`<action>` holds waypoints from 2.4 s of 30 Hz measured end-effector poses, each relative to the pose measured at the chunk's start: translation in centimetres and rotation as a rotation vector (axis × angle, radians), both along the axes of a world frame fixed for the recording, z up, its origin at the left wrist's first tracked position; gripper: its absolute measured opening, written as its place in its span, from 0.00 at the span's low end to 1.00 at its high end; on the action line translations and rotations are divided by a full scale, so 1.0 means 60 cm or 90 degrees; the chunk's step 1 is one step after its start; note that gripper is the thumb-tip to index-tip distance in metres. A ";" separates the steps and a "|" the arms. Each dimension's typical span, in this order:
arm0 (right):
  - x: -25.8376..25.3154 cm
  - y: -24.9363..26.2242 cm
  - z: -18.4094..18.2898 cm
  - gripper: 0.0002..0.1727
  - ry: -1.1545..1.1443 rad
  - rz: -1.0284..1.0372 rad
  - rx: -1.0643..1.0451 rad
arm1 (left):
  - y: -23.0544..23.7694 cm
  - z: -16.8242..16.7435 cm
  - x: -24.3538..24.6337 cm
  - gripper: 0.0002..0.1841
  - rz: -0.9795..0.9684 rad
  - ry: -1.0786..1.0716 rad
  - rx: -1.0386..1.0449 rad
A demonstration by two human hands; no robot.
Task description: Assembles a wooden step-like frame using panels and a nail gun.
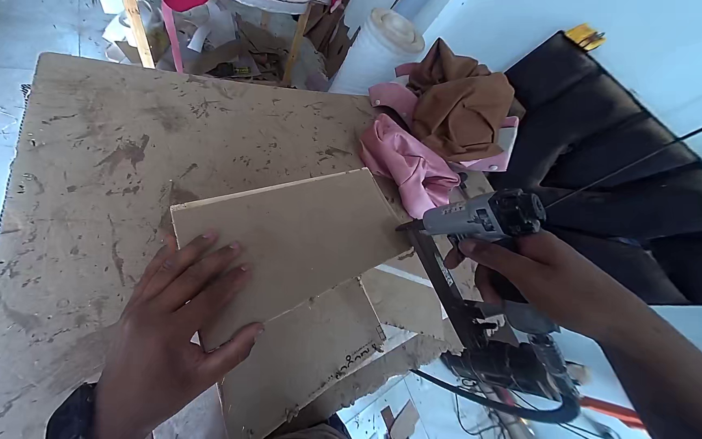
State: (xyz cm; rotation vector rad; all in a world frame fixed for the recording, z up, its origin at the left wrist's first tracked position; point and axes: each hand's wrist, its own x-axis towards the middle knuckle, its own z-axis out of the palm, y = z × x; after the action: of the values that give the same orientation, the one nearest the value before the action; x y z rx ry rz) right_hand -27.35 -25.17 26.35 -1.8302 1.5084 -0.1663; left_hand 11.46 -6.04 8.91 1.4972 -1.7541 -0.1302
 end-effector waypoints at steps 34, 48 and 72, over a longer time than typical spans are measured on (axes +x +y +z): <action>0.233 0.155 0.038 0.15 0.089 0.254 0.103 | 0.069 -0.114 0.101 0.38 -0.035 0.523 -0.102; 0.332 0.192 0.068 0.14 0.142 0.316 0.055 | 0.089 -0.214 0.119 0.34 -0.008 0.742 -0.106; 0.321 -0.027 0.041 0.16 0.184 0.183 0.005 | 0.126 -0.475 0.152 0.13 0.306 0.332 0.051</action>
State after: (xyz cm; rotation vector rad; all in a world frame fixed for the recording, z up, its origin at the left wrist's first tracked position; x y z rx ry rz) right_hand -8.09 -26.78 28.80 -2.1083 1.4080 0.2516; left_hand 20.57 1.49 -19.60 1.7122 -0.9627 -0.3127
